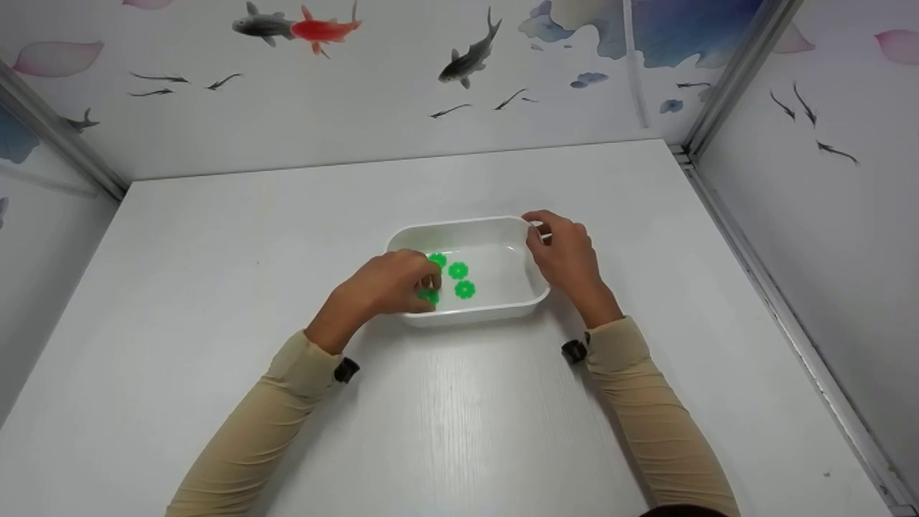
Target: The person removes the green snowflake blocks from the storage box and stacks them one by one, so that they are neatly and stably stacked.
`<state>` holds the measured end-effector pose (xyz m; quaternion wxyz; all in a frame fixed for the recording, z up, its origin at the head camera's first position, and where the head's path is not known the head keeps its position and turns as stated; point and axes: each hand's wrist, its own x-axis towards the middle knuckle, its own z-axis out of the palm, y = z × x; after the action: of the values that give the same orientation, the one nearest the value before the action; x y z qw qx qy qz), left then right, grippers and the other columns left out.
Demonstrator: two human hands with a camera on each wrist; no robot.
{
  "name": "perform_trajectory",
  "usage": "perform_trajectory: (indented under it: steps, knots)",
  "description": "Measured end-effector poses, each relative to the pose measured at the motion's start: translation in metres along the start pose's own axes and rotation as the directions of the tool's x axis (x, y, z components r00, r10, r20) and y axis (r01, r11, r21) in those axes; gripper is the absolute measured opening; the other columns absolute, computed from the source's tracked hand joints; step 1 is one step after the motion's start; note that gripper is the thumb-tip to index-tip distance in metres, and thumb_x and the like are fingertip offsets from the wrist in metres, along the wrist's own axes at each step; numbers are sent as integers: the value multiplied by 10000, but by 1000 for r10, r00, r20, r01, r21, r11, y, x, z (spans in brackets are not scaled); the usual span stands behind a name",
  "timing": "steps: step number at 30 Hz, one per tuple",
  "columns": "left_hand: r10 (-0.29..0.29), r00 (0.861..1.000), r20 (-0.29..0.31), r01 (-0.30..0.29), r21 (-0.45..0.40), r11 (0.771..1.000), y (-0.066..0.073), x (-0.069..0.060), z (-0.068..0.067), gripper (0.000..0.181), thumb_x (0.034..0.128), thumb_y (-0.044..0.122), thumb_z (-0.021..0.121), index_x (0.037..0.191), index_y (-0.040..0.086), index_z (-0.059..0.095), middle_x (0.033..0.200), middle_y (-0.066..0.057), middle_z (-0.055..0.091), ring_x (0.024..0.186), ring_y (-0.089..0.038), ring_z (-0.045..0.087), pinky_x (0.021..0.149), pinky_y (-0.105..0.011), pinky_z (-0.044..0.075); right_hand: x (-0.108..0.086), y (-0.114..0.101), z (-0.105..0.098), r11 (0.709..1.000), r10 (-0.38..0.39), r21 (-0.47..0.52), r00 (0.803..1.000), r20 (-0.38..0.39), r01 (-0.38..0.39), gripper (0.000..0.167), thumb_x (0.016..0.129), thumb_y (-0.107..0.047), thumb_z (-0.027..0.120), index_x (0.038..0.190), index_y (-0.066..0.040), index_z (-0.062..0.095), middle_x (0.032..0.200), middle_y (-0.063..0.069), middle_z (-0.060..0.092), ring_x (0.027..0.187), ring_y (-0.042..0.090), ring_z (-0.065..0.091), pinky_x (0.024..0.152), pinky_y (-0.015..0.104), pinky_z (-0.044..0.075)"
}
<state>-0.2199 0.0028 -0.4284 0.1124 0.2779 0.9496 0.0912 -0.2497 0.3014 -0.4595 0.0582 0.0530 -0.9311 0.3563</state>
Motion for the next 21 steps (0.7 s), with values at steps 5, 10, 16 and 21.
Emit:
perform_trajectory:
  steps: [5,10,16,21]
  knots:
    - [-18,1000,-2,18,17,1000,1,3,1,273,937,258,860,1186,151,820,1194,-16,773,1064,-218,690,967,-401,626,0,0,-1,1000,8,-2,1000,6,-8,363,1106,-206,573,1442,-131,685,1308,227,752,1118,384,761,975,567,619]
    - [-28,1000,11,28,19,999,2,5,0,224,941,183,822,1162,143,821,1145,-27,782,985,-231,684,904,-399,638,1,1,0,1000,-22,1,1000,-15,22,348,1100,-199,589,1420,-133,705,1269,217,772,1084,374,777,944,549,620]
    - [-18,999,30,17,21,1000,5,6,0,213,948,181,819,1153,127,799,1101,-42,764,907,-202,604,878,-375,619,1,3,1,999,-48,-9,998,-35,48,338,1096,-186,602,1409,-126,715,1242,220,780,1058,373,781,912,533,616]
    - [-9,1000,19,9,45,999,5,6,2,214,944,211,832,1132,116,789,1083,-64,734,894,-199,566,849,-352,589,1,3,1,999,-30,-13,999,-24,30,344,1099,-194,596,1418,-129,707,1260,222,775,1076,372,777,921,534,618]
